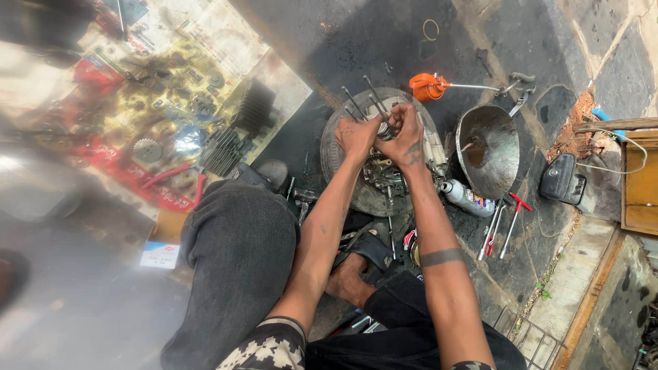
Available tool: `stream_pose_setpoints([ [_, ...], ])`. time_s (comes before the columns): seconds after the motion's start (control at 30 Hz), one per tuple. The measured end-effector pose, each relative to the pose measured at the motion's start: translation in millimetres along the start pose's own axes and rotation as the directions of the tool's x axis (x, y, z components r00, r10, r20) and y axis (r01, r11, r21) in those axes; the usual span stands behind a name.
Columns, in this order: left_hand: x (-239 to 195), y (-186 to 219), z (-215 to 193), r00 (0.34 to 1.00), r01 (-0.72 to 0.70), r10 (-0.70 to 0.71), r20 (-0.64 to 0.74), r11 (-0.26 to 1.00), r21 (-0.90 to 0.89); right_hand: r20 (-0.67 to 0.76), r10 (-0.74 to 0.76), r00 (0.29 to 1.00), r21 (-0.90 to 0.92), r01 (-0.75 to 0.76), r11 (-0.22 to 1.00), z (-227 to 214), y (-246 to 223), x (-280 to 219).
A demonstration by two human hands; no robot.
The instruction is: The person sits on the ground assembling a motorcycle engine. They pick up the cylinder block, fit the piston and pin into it, align the cylinder over the piston and lower it onto the engine crankcase, then press the piston rings in while seating the cylinder.
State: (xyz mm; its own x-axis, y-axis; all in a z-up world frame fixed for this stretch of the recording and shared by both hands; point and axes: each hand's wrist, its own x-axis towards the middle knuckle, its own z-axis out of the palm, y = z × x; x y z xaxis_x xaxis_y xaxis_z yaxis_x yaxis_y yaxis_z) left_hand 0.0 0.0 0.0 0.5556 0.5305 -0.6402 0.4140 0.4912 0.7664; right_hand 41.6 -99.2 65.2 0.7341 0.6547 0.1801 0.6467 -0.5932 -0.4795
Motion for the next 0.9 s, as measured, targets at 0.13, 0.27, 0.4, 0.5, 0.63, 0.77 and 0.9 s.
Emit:
stream_pose_setpoints([
  [0.13,1,-1,3,0.999,0.038,-0.038,-0.022,0.999,-0.022,-0.042,0.042,0.998,0.002,-0.042,0.999,9,10,-2],
  [0.27,2,-3,6,0.999,0.033,-0.033,-0.016,0.999,-0.021,-0.034,0.01,0.999,-0.046,-0.011,0.999,11,15,-1],
  [0.4,1,-4,8,0.998,0.036,-0.038,-0.048,0.999,-0.04,-0.001,-0.019,1.0,-0.052,0.019,0.998,2,5,0],
  [0.5,0,0,3,0.997,0.083,-0.084,-0.001,0.994,-0.064,-0.01,-0.011,1.0,-0.02,0.01,1.0,-2,-5,1],
  [0.63,0,1,2,0.997,0.079,-0.078,0.017,0.994,-0.081,0.004,0.057,0.998,0.039,-0.057,0.998,-2,1,-3],
  [0.77,-6,10,-6,0.998,0.068,-0.067,0.011,0.997,-0.049,-0.022,0.022,1.0,0.05,-0.021,0.999,-2,6,-7],
  [0.9,-8,14,-12,0.995,0.075,-0.072,0.066,0.996,-0.037,-0.052,0.0,0.999,0.026,0.001,1.0,-2,6,-10],
])
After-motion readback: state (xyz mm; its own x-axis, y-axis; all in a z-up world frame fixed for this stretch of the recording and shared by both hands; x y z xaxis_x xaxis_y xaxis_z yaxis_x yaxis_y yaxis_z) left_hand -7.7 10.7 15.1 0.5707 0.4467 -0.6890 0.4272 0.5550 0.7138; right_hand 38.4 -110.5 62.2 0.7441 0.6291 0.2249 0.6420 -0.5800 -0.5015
